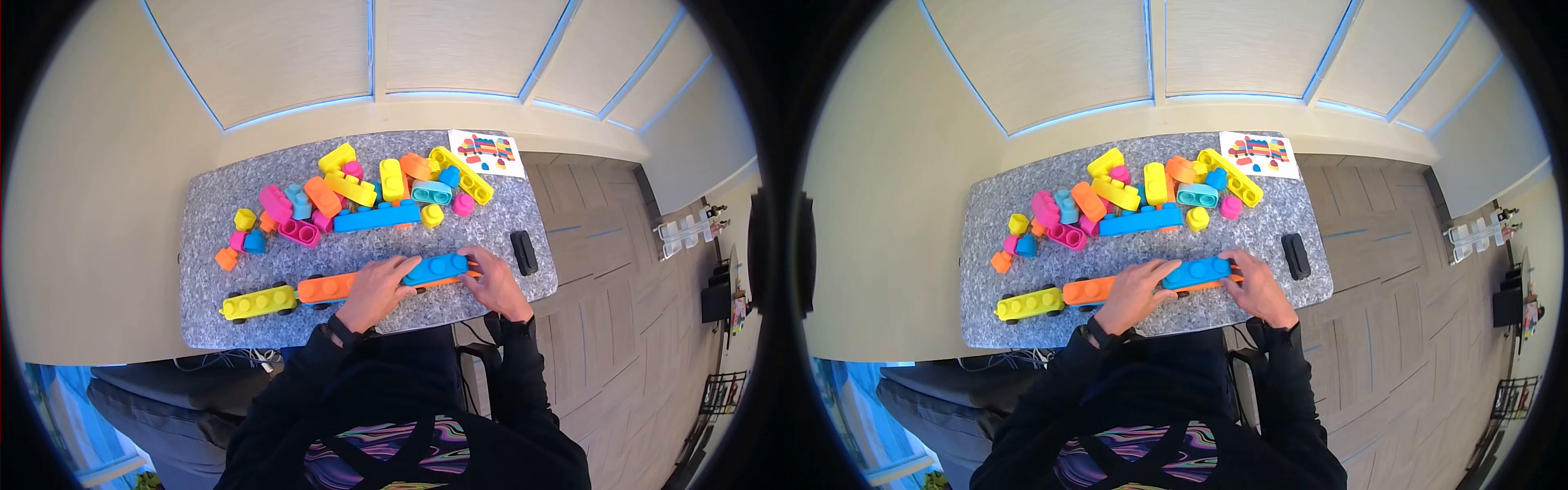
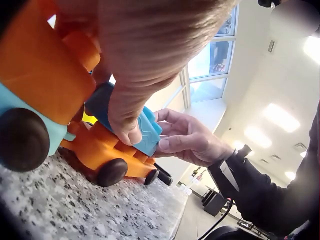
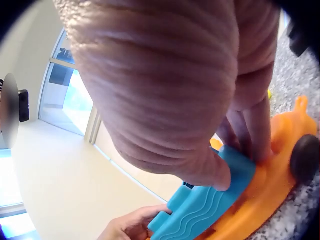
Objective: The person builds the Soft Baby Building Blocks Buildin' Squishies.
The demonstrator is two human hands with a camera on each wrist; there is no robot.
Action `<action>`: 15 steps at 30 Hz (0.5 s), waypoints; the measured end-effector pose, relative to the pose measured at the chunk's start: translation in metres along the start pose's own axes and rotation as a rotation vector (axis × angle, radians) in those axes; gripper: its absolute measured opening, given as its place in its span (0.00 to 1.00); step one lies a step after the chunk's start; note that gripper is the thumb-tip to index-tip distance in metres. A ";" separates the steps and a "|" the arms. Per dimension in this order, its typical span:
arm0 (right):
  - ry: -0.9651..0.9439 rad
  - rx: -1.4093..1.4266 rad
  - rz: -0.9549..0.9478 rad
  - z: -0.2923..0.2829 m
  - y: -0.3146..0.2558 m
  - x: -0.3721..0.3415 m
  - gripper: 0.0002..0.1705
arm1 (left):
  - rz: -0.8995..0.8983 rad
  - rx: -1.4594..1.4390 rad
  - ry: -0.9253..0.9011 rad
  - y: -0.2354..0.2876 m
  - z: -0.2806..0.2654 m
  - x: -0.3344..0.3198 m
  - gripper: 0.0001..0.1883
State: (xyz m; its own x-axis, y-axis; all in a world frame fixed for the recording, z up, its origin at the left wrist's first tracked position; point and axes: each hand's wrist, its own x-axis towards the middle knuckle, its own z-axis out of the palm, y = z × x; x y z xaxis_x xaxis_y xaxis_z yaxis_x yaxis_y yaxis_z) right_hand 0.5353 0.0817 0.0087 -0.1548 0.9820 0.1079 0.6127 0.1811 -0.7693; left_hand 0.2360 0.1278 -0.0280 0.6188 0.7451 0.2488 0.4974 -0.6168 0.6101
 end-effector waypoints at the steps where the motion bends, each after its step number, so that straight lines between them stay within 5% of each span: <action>1: -0.008 0.012 -0.015 0.000 -0.001 0.001 0.25 | 0.000 0.000 0.000 0.000 0.000 0.000 0.37; 15: -0.083 -0.033 0.049 -0.005 -0.001 0.009 0.25 | 0.002 0.191 0.027 -0.002 0.012 -0.003 0.41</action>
State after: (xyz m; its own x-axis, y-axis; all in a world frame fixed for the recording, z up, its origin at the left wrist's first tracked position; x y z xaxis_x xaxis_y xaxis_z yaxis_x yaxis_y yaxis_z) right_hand 0.5368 0.0901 0.0134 -0.1872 0.9822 0.0167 0.6459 0.1359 -0.7513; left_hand 0.2406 0.1231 -0.0391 0.6041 0.7492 0.2716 0.6045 -0.6529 0.4564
